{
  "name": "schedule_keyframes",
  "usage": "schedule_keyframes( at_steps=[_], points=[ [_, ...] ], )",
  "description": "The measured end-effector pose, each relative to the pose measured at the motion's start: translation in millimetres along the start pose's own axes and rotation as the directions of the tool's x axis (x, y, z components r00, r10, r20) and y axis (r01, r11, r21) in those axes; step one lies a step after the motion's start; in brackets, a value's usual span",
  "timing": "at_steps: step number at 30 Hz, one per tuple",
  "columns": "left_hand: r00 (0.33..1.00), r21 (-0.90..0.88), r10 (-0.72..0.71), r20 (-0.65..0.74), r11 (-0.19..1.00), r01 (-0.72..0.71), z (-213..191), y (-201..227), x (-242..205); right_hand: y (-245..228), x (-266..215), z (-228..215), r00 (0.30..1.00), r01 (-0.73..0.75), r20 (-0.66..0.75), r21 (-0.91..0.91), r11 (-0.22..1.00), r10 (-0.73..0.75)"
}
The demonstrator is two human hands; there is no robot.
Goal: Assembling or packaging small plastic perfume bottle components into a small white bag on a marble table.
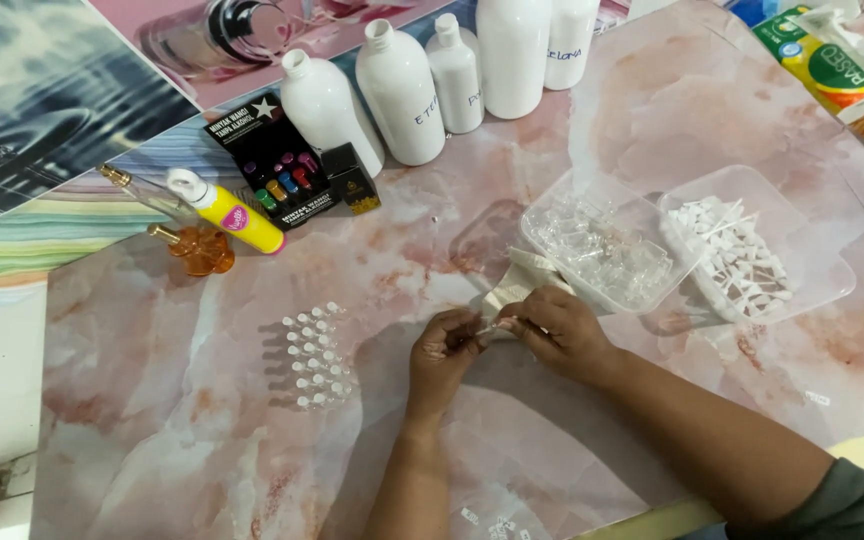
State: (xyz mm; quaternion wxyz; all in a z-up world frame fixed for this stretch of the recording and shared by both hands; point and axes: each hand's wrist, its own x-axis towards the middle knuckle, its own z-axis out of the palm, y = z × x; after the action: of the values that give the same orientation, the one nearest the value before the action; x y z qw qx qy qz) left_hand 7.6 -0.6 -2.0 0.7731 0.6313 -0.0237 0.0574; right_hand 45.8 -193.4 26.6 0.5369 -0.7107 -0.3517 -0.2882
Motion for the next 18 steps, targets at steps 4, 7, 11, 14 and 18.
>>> schedule_keyframes(
  at_steps=[4,7,11,14,18],
  points=[
    [0.999,-0.063,-0.043,-0.018,0.997,0.042,-7,-9,4,9,2,-5,0.991,0.131,0.016,-0.094,0.987,-0.13],
    [0.997,-0.081,-0.076,-0.007,0.994,0.075,-10,-17,6,6,9,-11,0.969,0.245,0.051,-0.25,0.937,-0.24],
    [0.999,-0.041,-0.032,-0.011,0.999,0.031,-1,-9,2,5,3,-6,0.998,0.069,0.019,-0.247,0.967,-0.067],
    [0.995,0.156,0.091,-0.03,0.984,-0.085,4,3,1,-7,3,3,0.931,-0.363,-0.046,-0.027,0.931,0.361],
    [0.943,0.525,0.327,-0.068,0.815,-0.245,7,17,2,-39,25,11,0.519,-0.792,0.01,0.381,0.477,0.855]
  ],
)
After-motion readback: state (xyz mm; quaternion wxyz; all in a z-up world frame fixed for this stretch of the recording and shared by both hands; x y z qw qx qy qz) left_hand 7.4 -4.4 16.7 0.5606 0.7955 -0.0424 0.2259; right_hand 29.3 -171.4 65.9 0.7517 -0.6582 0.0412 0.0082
